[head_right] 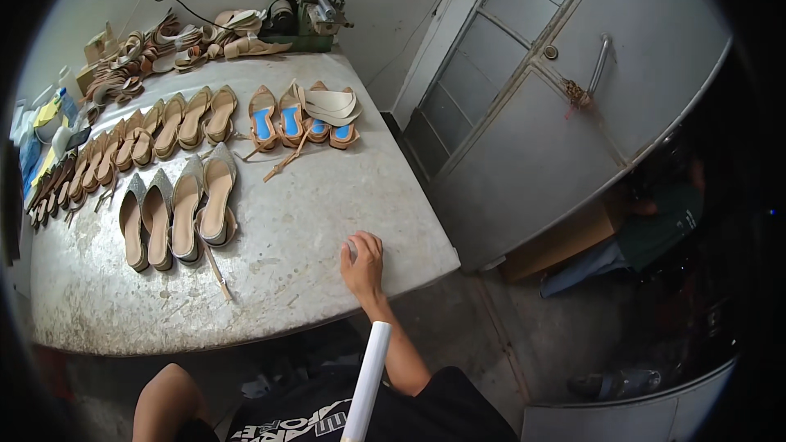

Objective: Place insoles into shoe uppers and press them down to secure them.

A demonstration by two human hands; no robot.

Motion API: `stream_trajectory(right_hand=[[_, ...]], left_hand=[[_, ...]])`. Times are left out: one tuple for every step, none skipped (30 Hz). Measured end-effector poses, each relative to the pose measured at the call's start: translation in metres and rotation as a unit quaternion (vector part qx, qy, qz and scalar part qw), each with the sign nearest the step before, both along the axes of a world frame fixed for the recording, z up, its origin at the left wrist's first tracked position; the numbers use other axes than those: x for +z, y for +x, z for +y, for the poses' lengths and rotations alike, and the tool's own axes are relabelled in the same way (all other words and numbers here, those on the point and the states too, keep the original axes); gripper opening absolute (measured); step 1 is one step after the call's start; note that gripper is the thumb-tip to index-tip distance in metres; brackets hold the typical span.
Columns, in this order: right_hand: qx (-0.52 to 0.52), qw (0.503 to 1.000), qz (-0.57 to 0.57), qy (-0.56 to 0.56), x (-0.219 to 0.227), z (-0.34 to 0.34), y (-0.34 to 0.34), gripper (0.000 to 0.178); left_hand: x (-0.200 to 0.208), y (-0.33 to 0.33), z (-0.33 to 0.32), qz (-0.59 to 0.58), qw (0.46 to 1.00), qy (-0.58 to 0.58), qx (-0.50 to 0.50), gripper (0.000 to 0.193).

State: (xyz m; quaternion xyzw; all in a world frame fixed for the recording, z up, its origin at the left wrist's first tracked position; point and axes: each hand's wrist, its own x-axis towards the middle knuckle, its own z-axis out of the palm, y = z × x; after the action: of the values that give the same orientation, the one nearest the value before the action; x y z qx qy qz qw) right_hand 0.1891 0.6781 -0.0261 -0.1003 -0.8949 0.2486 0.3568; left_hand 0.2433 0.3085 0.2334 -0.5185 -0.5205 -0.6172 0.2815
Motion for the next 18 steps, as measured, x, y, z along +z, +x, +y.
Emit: stream_trajectory(right_hand=[[0.0,1.0,-0.003,0.001,-0.004,0.0,-0.001,0.022],[0.014,1.0,0.004,-0.008,-0.006,-0.016,-0.015,0.022],[0.013,1.0,-0.003,0.0,-0.007,-0.011,-0.011,0.021],[0.015,1.0,-0.008,0.008,-0.008,-0.011,-0.008,0.021],[0.018,1.0,-0.013,0.014,-0.009,-0.01,-0.008,0.02],[0.012,1.0,-0.016,0.016,-0.009,-0.008,-0.005,0.02],[0.007,1.0,-0.018,0.018,-0.009,-0.005,-0.004,0.02],[0.003,1.0,-0.02,0.018,-0.01,-0.004,-0.003,0.019],[0.004,1.0,-0.02,0.019,-0.008,-0.004,-0.003,0.019],[0.004,1.0,-0.018,0.02,-0.006,-0.005,-0.003,0.019],[0.006,1.0,-0.017,0.02,-0.005,-0.005,-0.003,0.018],[0.007,1.0,-0.015,0.023,-0.006,-0.007,-0.006,0.019],[0.008,1.0,-0.012,0.025,-0.007,-0.009,-0.01,0.019],[0.0,0.999,-0.02,0.034,-0.006,-0.006,-0.004,0.019],[0.0,0.999,-0.021,0.033,-0.005,-0.004,-0.002,0.019],[0.0,0.999,-0.022,0.031,-0.003,-0.003,-0.004,0.019],[0.004,0.999,-0.022,0.027,-0.004,-0.008,-0.006,0.019],[0.01,0.999,-0.019,0.028,-0.004,-0.009,-0.01,0.018]], left_hand=[[-0.014,-0.016,0.013,-0.035,0.999,-0.017,0.015,0.045],[-0.02,-0.023,0.012,-0.064,0.996,-0.047,0.044,0.045],[-0.03,-0.029,0.02,-0.092,0.993,-0.057,0.044,0.046],[-0.036,-0.034,0.025,-0.108,0.991,-0.066,0.039,0.046],[-0.041,-0.037,0.03,-0.119,0.99,-0.072,0.036,0.047],[-0.044,-0.04,0.035,-0.128,0.989,-0.074,0.023,0.047],[-0.048,-0.043,0.038,-0.134,0.988,-0.079,0.016,0.048],[-0.049,-0.046,0.04,-0.143,0.986,-0.084,0.01,0.048],[-0.048,-0.048,0.042,-0.141,0.986,-0.084,0.008,0.049],[-0.049,-0.049,0.043,-0.141,0.986,-0.089,0.006,0.049],[-0.049,-0.047,0.044,-0.144,0.985,-0.091,0.003,0.05],[-0.049,-0.047,0.043,-0.147,0.985,-0.095,0.002,0.05],[-0.049,-0.048,0.044,-0.148,0.984,-0.098,0.001,0.051],[-0.052,-0.05,0.046,-0.154,0.983,-0.098,-0.004,0.051],[-0.053,-0.053,0.046,-0.159,0.982,-0.098,-0.009,0.052],[-0.054,-0.055,0.045,-0.161,0.982,-0.095,-0.013,0.053],[-0.055,-0.058,0.044,-0.164,0.982,-0.094,-0.015,0.053],[-0.053,-0.058,0.043,-0.163,0.982,-0.097,-0.01,0.054]])
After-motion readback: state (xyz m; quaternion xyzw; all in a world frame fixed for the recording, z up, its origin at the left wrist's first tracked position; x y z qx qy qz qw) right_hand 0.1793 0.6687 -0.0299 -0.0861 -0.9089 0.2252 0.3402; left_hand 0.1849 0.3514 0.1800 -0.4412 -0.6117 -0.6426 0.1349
